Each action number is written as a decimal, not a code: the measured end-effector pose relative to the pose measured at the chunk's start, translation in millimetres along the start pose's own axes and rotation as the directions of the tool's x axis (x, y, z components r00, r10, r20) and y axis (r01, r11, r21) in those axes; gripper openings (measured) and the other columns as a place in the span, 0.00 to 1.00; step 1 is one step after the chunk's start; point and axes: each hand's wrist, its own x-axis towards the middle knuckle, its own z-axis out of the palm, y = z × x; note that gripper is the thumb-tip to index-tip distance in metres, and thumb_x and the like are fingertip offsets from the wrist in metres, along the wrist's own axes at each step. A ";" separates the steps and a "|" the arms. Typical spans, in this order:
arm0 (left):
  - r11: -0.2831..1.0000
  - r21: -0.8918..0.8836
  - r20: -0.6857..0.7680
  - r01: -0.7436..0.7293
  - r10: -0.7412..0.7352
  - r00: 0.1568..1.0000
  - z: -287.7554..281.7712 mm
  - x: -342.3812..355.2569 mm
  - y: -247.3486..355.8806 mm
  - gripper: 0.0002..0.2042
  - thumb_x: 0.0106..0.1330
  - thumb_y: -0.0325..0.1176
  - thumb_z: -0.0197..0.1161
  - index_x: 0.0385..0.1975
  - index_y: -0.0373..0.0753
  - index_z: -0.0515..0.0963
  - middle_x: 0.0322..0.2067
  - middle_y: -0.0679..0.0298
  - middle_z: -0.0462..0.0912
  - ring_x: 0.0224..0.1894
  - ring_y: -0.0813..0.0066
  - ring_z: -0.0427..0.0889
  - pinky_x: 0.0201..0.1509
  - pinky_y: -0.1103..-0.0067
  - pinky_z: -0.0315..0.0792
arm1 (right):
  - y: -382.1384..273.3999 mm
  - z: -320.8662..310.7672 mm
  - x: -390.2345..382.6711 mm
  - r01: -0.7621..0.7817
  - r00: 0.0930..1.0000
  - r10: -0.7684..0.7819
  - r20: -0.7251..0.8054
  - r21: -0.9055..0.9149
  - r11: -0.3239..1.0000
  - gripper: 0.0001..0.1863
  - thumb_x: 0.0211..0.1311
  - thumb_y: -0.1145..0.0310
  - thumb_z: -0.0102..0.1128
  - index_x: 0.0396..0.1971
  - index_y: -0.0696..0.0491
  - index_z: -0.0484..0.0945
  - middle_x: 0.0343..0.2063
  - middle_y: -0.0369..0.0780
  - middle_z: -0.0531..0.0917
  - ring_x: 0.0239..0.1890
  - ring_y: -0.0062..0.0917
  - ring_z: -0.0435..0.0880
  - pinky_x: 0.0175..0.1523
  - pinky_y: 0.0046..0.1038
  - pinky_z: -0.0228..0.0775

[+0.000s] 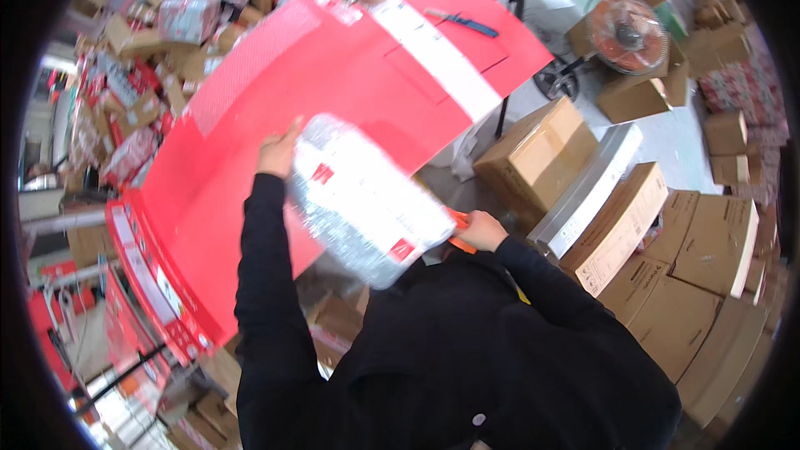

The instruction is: The person wraps several items in bubble wrap and secures them with tape on a red worktable. They handle a bubble-wrapped bundle, a long cardboard box, and a small white box, applying tape to each. The wrapped items remain on the table at the end of the clip.

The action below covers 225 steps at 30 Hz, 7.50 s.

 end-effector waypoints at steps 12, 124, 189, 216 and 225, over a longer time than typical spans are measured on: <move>0.899 0.228 -0.419 0.375 -0.257 0.871 -75.1 34.4 46.8 0.31 0.76 0.40 0.65 0.76 0.41 0.67 0.76 0.50 0.66 0.75 0.52 0.69 0.77 0.60 0.66 | 35.9 -284.5 122.0 0.132 0.588 -0.196 -0.784 -0.146 0.980 0.28 0.63 0.58 0.69 0.55 0.63 0.78 0.45 0.54 0.88 0.49 0.51 0.87 0.53 0.45 0.80; -0.305 -0.946 0.304 0.108 -0.723 0.620 80.5 -217.6 59.1 0.37 0.80 0.64 0.49 0.81 0.49 0.56 0.72 0.61 0.70 0.65 0.60 0.78 0.58 0.59 0.79 | -309.0 -11.6 73.2 0.906 0.235 -0.847 0.476 0.209 0.368 0.34 0.81 0.48 0.49 0.79 0.47 0.61 0.64 0.49 0.81 0.65 0.42 0.81 0.81 0.52 0.54; 0.234 -0.972 -0.231 0.009 -0.966 0.115 15.3 -468.6 404.1 0.30 0.84 0.46 0.56 0.75 0.30 0.61 0.68 0.50 0.75 0.68 0.62 0.75 0.72 0.68 0.70 | -169.4 90.1 -154.3 0.797 0.172 -0.952 0.252 0.533 0.284 0.52 0.68 0.54 0.74 0.81 0.59 0.54 0.74 0.55 0.70 0.76 0.36 0.70 0.76 0.35 0.63; -0.282 -0.939 0.071 -0.196 -0.717 0.693 116.8 -130.5 356.8 0.40 0.82 0.33 0.57 0.84 0.39 0.39 0.77 0.51 0.60 0.76 0.63 0.65 0.75 0.70 0.66 | -71.4 -17.7 118.9 0.634 0.725 -0.684 0.073 0.317 0.706 0.34 0.85 0.55 0.50 0.80 0.58 0.57 0.74 0.45 0.70 0.77 0.28 0.65 0.79 0.30 0.55; -0.081 -0.984 -0.050 -0.156 -0.722 0.690 135.4 -124.5 329.2 0.34 0.84 0.36 0.53 0.84 0.43 0.45 0.75 0.55 0.66 0.73 0.68 0.70 0.74 0.72 0.66 | -87.3 -13.0 115.7 0.676 0.646 -0.761 -0.053 0.502 0.539 0.34 0.87 0.56 0.45 0.82 0.58 0.54 0.77 0.44 0.66 0.79 0.28 0.61 0.81 0.29 0.50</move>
